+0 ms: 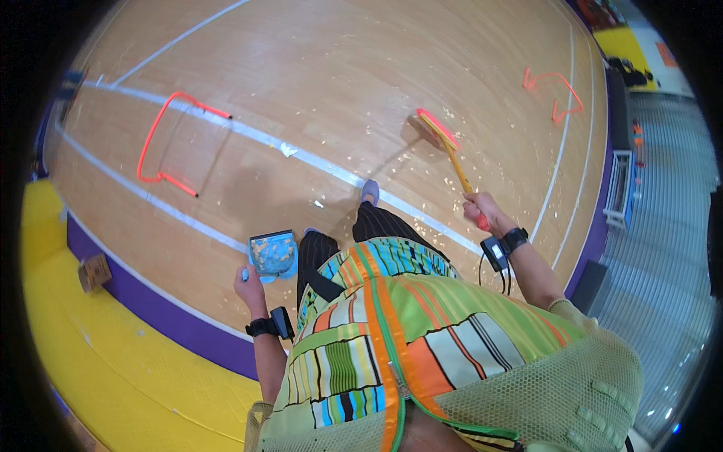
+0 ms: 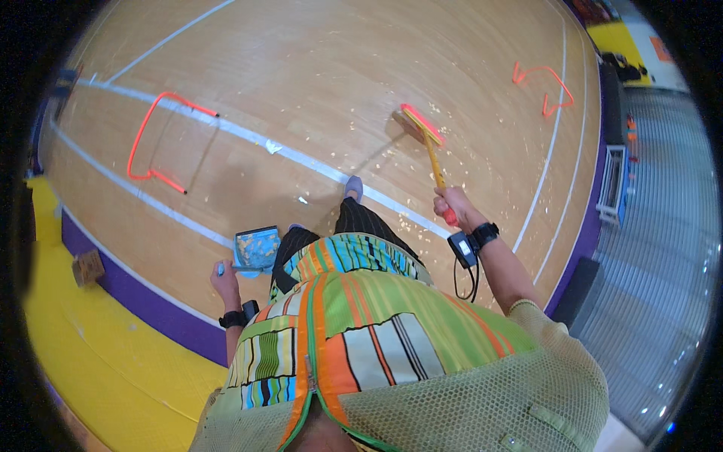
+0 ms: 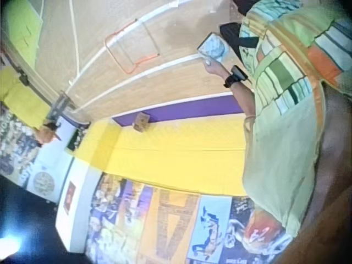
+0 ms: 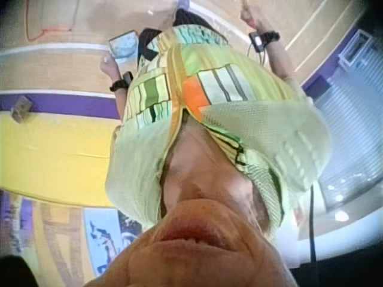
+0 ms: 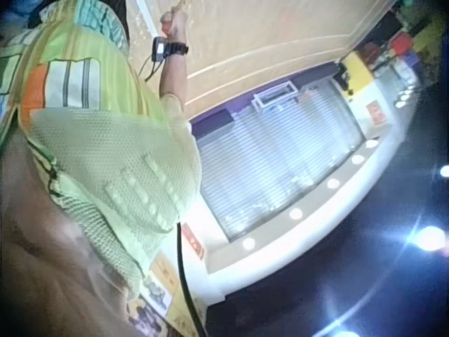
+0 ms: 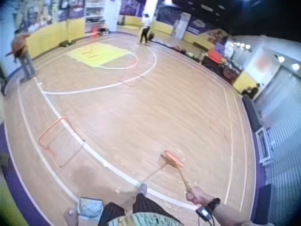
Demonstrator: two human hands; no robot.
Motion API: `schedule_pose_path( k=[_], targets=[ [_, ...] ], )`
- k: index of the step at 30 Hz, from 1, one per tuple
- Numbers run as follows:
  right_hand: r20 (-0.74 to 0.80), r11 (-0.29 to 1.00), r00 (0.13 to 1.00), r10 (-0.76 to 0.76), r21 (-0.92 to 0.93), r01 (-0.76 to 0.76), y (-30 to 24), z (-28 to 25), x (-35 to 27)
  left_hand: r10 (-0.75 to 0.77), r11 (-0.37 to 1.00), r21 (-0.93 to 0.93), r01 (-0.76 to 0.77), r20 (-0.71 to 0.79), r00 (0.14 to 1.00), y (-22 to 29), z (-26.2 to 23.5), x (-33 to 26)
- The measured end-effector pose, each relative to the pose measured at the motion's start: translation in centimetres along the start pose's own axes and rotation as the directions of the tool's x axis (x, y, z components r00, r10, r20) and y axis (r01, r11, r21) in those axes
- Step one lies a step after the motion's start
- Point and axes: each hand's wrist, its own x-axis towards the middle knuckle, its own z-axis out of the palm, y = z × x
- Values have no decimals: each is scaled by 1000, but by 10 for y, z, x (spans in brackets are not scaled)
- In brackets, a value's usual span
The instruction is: The person sweeps debris from a wooden court floor into a handheld dustpan using a long-handled broom.
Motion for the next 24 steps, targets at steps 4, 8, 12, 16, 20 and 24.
schedule_pose_path(
  k=[4, 8, 12, 16, 20, 24],
  targets=[
    [84, 930, 992, 90, 349, -114, -57, -21, 11, -11, 999, -46, 16, 106, 994, 81, 55, 17],
    [360, 705, 897, 256, 566, -428, -90, -17, 1, -45, 998, -34, 52, 189, 981, 123, 111, 37],
    [567, 522, 798, 202, 628, -578, -148, -14, -6, -4, 1000, -6, 5, 259, 966, 202, 168, 72],
    [591, 475, 790, 161, 655, -587, -197, -37, -25, -65, 998, 18, 63, 260, 963, 275, 208, 84],
    [463, 643, 876, 133, 632, -432, -221, -46, -18, -62, 998, -19, 67, 206, 977, 327, 248, 124],
    [197, 721, 972, 129, 654, -229, -231, -77, -18, -18, 999, 44, 8, 230, 973, 358, 291, 150]
  ],
)
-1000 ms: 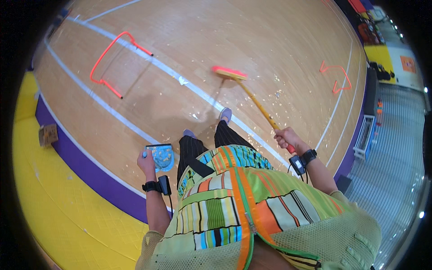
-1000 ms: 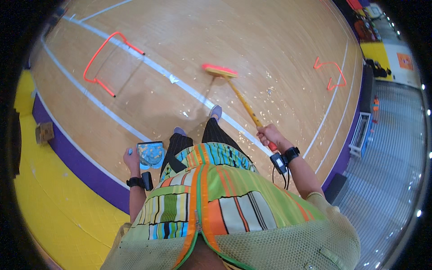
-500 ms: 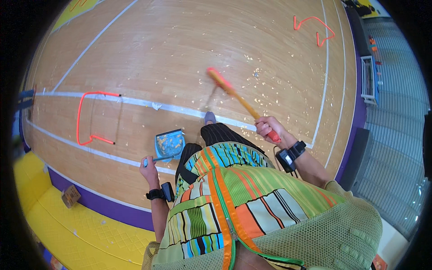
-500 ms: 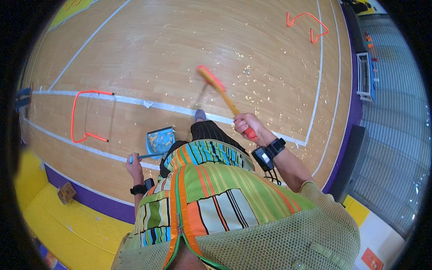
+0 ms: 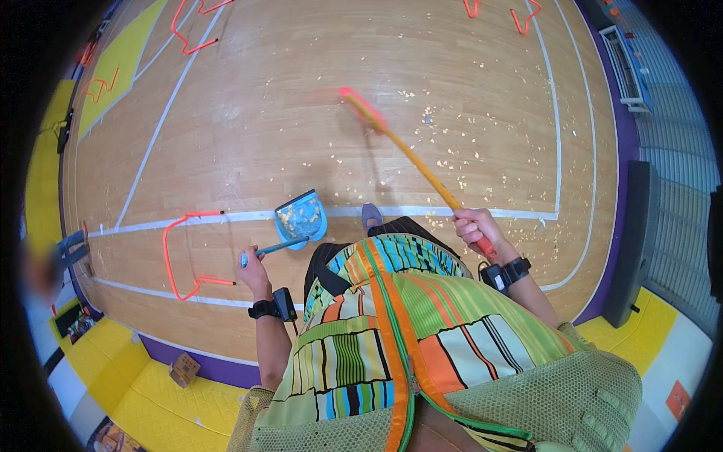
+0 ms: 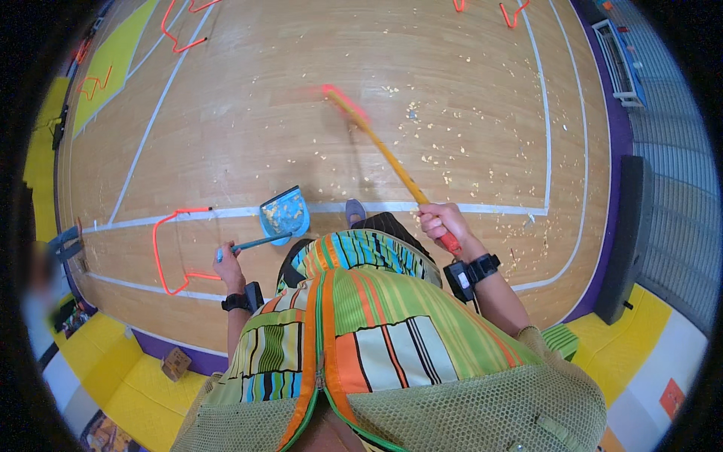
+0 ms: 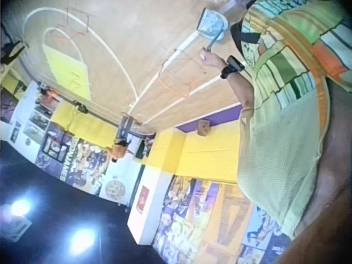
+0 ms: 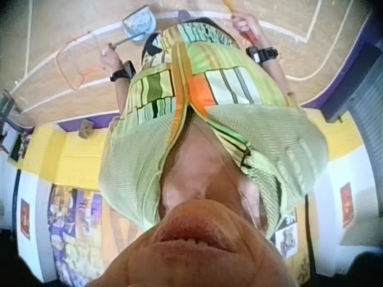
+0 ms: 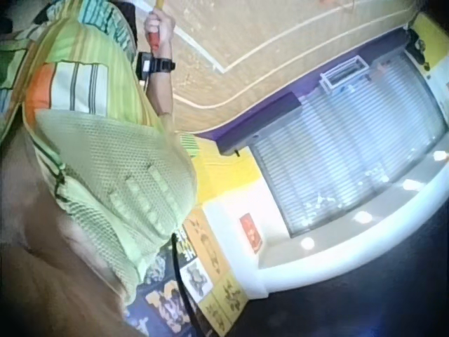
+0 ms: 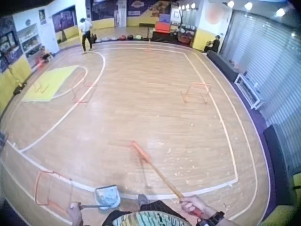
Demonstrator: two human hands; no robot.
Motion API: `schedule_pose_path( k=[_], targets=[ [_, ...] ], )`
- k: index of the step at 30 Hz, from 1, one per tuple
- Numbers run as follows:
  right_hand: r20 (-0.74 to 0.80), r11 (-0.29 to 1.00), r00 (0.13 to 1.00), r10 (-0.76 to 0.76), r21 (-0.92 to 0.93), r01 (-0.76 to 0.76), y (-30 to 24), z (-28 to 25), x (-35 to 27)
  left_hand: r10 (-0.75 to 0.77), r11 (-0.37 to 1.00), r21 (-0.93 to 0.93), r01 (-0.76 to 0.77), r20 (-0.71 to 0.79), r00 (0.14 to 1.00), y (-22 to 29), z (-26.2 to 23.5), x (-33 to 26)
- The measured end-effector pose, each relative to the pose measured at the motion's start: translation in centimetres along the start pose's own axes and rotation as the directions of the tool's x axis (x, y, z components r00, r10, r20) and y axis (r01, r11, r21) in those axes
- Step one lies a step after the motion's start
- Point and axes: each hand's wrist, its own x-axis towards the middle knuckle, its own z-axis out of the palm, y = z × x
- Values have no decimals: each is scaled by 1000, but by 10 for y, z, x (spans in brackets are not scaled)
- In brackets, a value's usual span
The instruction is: The person sweeps debris from a wooden court floor into a handheld dustpan using a long-handled broom.
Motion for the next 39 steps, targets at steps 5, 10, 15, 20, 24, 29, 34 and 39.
schedule_pose_path(
  k=[5, 10, 15, 20, 24, 29, 34, 39],
  targets=[
    [-250, 994, 962, -108, -32, 103, -22, -19, 15, 57, 997, 46, -57, 17, 998, 7, 25, 35],
    [-335, 904, 942, -20, 397, 160, -72, -44, 53, 95, 994, 43, -97, 42, 995, 32, 50, 80],
    [-258, 801, 956, -141, 537, 264, -96, -66, 60, 98, 993, 53, -101, 64, 993, 53, 82, 92],
    [-73, 804, 993, -94, 582, 119, -135, 14, 104, 94, 988, 106, -114, 177, 980, 95, 151, 139],
    [182, 658, 982, -58, 747, -100, -173, 45, 105, 139, 982, 88, -168, 271, 952, 127, 204, 164],
    [209, 607, 971, -119, 789, -95, -215, 56, 85, 136, 963, 148, -224, 449, 883, 157, 258, 214],
    [-83, 828, 994, -71, 551, 105, -257, 54, 87, 131, 943, 172, -284, 591, 796, 169, 312, 222],
    [-358, 986, 922, -146, 20, 164, -265, 65, 165, 190, 868, 228, -442, 669, 719, 177, 347, 251]
  ],
)
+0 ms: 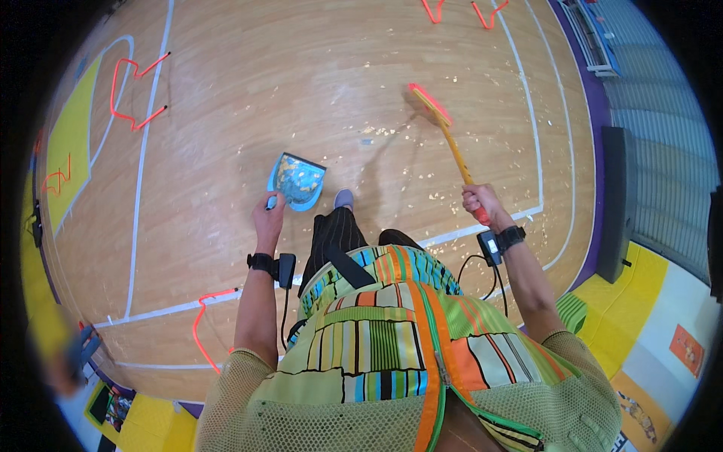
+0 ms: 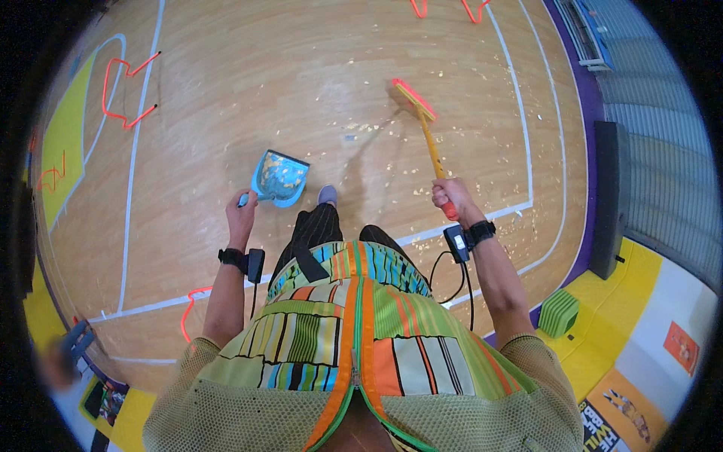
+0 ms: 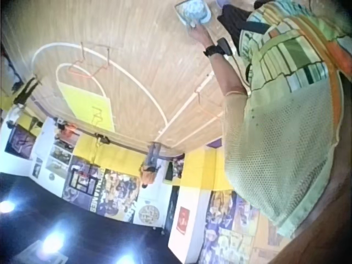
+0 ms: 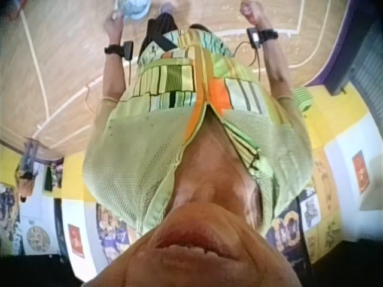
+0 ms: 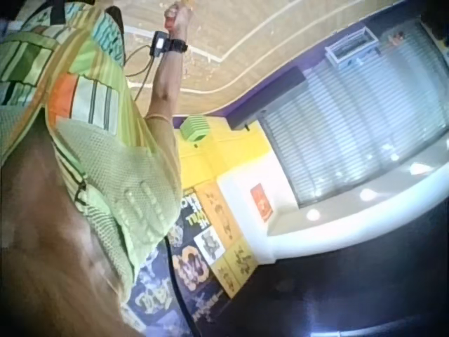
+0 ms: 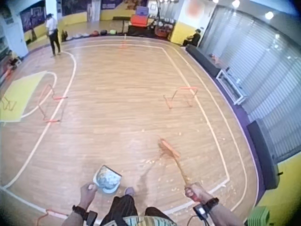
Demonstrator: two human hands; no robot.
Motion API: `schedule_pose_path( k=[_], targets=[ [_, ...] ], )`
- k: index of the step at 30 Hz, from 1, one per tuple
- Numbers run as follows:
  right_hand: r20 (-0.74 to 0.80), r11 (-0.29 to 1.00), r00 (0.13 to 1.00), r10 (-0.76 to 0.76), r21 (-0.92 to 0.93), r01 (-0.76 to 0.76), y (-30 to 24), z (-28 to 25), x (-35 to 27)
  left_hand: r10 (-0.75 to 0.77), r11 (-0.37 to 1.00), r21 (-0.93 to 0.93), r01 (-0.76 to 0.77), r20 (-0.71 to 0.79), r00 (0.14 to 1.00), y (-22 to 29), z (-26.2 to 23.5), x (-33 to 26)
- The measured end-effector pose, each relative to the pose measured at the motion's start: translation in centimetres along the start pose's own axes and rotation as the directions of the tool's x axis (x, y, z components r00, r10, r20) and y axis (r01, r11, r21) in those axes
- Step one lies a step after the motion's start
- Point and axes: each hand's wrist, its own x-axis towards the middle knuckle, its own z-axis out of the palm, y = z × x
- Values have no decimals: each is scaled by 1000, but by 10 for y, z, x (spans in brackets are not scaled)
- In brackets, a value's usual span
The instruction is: The person sweeps debris from a wooden court floor into a handheld dustpan using a long-handled broom.
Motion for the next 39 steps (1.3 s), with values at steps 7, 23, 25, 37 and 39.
schedule_pose_path(
  k=[7, 23, 25, 37, 39],
  targets=[
    [25, 910, 982, 185, -381, -162, 55, 54, -44, -8, 999, -34, 10, 52, 999, 15, 27, 8],
    [229, 862, 912, 339, -465, -204, -55, 18, -100, -153, 981, -137, 138, -107, 982, 24, 24, -1],
    [211, 894, 946, 246, -427, -137, -85, 14, -93, -157, 980, -140, 139, -130, 979, 30, 38, 6],
    [220, 671, 975, 0, -724, 163, -163, 25, 70, -181, 981, -108, 164, -171, 968, 101, 122, 99],
    [292, 707, 949, 121, -696, 124, -161, 25, 67, -171, 983, -91, 158, -156, 973, 118, 135, 118]
  ],
)
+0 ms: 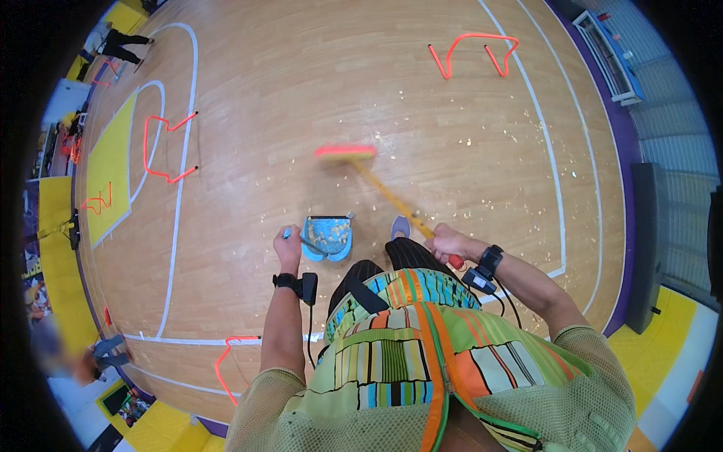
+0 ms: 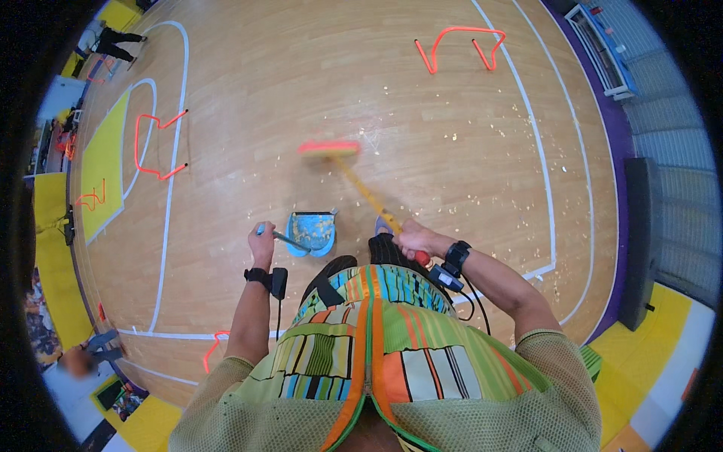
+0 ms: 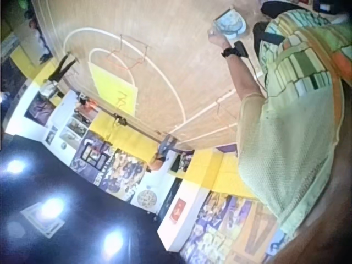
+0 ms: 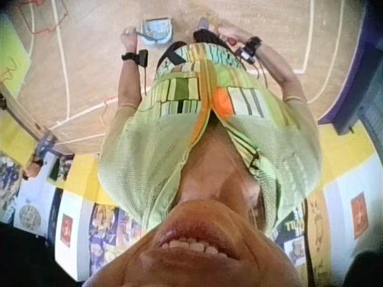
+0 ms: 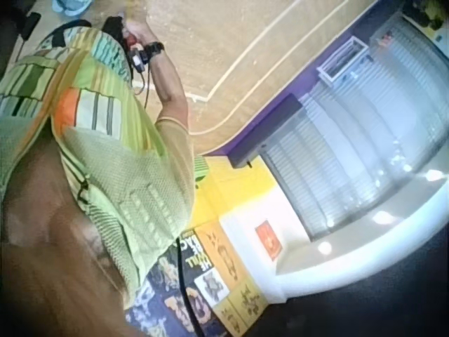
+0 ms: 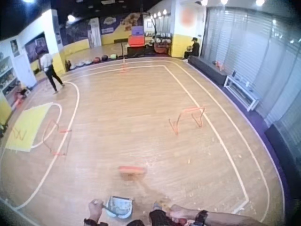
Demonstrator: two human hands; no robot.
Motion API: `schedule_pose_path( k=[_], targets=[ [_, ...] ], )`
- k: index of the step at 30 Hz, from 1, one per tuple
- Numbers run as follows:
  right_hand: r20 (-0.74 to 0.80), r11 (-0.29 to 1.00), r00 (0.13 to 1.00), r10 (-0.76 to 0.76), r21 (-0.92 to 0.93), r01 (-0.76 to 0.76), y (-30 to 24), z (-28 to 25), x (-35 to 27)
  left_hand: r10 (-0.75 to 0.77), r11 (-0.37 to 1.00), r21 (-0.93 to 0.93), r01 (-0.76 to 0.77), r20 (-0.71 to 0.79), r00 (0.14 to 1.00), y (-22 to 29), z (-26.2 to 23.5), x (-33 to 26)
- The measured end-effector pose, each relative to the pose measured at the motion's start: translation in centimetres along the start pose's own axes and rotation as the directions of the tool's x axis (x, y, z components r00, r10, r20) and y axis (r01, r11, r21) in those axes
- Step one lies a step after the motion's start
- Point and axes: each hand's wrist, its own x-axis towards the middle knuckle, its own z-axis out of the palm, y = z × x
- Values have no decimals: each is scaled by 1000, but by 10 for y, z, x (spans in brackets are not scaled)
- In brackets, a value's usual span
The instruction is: The person sweeps debris from a wooden court floor into a handheld dustpan using a long-handled broom.
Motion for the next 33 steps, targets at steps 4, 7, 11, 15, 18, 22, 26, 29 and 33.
schedule_pose_path(
  k=[4, 7, 11, 15, 18, 22, 26, 29, 33],
  targets=[
    [477, 940, 875, 78, 259, -224, -15, -38, -14, 43, 999, 14, -43, 6, 999, 18, 31, 7],
    [490, 962, 860, 141, 136, -235, -14, -59, -25, 69, 995, 83, -57, -146, 987, 11, 38, 3],
    [470, 957, 874, 125, 177, -232, -42, -79, -48, -19, 1000, -17, 16, -225, 974, 19, 11, -1],
    [299, 959, 951, 78, 238, -153, -63, -105, -58, -77, 997, -50, 66, -278, 958, 16, -18, 10],
    [116, 953, 992, 51, 291, -83, -88, -124, -48, -49, 997, -70, 31, -273, 961, 15, -27, 35],
    [-145, 973, 989, -25, 223, 57, -129, -142, 0, 4, 999, -50, -14, -178, 984, 68, -6, 99],
    [-217, 967, 973, -79, 220, 128, -178, -155, 69, 143, 989, -21, -144, -48, 989, 118, 26, 191],
    [-254, 966, 967, -35, 240, 98, -211, -138, 95, 145, 987, -65, -147, -24, 989, 162, 56, 255],
    [-160, 992, 986, 40, 128, -20, -247, -91, 99, 198, 979, -58, -196, 24, 980, 192, 78, 322]
  ],
)
